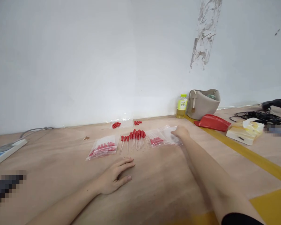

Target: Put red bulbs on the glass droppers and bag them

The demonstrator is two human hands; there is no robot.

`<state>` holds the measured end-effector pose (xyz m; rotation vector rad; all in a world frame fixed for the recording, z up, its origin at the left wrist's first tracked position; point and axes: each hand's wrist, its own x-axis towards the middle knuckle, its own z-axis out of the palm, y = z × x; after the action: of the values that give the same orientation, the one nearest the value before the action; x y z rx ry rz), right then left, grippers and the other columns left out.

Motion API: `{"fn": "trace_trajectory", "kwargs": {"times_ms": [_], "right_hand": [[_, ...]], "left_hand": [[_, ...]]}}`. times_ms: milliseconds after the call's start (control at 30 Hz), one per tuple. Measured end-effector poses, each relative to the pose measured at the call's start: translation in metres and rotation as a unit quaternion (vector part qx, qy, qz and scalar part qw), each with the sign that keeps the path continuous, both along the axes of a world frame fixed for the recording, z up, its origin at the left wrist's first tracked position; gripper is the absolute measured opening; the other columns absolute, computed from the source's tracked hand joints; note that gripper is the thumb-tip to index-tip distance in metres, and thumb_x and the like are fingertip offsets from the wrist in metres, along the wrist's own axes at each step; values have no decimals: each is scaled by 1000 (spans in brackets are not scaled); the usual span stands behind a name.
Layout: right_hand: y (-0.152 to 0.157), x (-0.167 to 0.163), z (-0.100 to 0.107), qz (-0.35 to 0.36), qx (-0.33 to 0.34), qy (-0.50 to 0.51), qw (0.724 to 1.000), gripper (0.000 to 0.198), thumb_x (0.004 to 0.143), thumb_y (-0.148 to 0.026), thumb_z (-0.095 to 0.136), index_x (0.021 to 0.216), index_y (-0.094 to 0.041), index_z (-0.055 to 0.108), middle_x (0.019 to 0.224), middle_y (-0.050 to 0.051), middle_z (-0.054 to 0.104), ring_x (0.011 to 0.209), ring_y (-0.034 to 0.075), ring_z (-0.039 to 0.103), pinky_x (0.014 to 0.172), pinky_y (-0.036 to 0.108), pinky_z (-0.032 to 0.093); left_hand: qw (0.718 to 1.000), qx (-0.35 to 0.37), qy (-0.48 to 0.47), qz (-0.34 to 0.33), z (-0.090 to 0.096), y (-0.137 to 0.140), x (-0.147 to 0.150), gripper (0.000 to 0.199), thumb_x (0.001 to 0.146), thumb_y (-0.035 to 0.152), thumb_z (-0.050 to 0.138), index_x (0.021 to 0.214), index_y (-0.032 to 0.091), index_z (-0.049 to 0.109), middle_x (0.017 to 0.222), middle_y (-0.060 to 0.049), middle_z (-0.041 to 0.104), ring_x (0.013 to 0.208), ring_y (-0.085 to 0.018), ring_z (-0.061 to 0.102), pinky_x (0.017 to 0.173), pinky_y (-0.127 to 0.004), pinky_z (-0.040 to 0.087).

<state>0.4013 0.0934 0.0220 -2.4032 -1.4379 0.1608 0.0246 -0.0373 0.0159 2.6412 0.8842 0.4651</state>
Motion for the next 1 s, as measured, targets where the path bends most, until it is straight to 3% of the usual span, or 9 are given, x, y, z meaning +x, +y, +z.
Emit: {"fn": "trace_trajectory", "kwargs": {"times_ms": [200, 333, 500, 567, 600, 733, 833, 933, 1000], "right_hand": [[17, 15, -7, -20, -69, 28, 997, 23, 52, -25, 68, 66, -8, 62, 78, 19, 61, 75, 30, 59, 58, 33, 44], [14, 21, 1, -10, -52, 36, 998, 13, 55, -20, 65, 61, -9, 60, 72, 17, 61, 73, 28, 59, 59, 33, 43], [-8, -7, 35, 19, 92, 42, 995, 13, 69, -24, 52, 78, -15, 54, 80, 10, 60, 81, 21, 57, 67, 28, 42], [-28, -38, 44, 64, 254, 222, 939, 11, 72, -25, 49, 79, -17, 50, 76, 6, 59, 70, 16, 58, 60, 25, 43], [-40, -58, 45, 90, 281, 317, 901, 8, 72, -24, 48, 76, -18, 49, 73, 5, 58, 65, 15, 57, 57, 24, 43], [-100, -141, 20, 137, 229, 502, 823, 15, 66, -24, 57, 62, -20, 43, 57, -1, 51, 55, 11, 51, 50, 21, 40], [-138, -175, 2, 201, 104, 550, 804, 20, 64, -33, 61, 62, -19, 47, 60, -2, 54, 55, 10, 52, 50, 20, 40], [-146, -170, 7, 359, -124, 505, 776, 33, 67, -50, 56, 64, -17, 55, 60, 2, 58, 45, 9, 50, 40, 20, 35], [-129, -154, 17, 403, -179, 419, 794, 43, 69, -57, 50, 59, -15, 57, 54, 3, 57, 37, 7, 43, 34, 19, 28]], "left_hand": [[1000, 1, 0, -3, -1, 1, -1, 42, 82, 39, 46, 122, 24, 44, 131, -6, 40, 119, -22, 36, 99, -40, 29], [1000, -1, 2, -3, 0, 1, 0, 42, 83, 39, 45, 122, 23, 44, 130, -7, 40, 119, -22, 36, 99, -39, 29], [999, -29, -26, 0, 0, 0, -2, 45, 82, 39, 47, 124, 24, 41, 132, -6, 38, 120, -21, 34, 100, -39, 28], [996, -57, -64, 22, -2, 3, -3, 47, 82, 40, 47, 126, 24, 38, 133, -6, 37, 120, -21, 34, 100, -39, 28], [992, -80, -94, 38, -4, 5, -2, 48, 82, 41, 46, 126, 23, 38, 132, -7, 38, 119, -21, 35, 100, -39, 28], [927, -233, -271, 112, -11, 15, 3, 52, 85, 48, 36, 128, 19, 31, 122, -10, 48, 107, -20, 49, 91, -36, 39], [880, -311, -330, 139, -9, 19, 5, 59, 80, 51, 44, 126, 16, 32, 106, -10, 57, 86, -18, 60, 77, -32, 47], [912, -317, -232, 118, 0, 22, -4, 53, 72, 46, 58, 113, 14, 48, 85, -4, 61, 70, -15, 59, 66, -28, 47], [951, -270, -122, 85, 7, 24, -13, 42, 75, 43, 55, 108, 17, 53, 77, -2, 61, 68, -15, 58, 63, -28, 46]]}}
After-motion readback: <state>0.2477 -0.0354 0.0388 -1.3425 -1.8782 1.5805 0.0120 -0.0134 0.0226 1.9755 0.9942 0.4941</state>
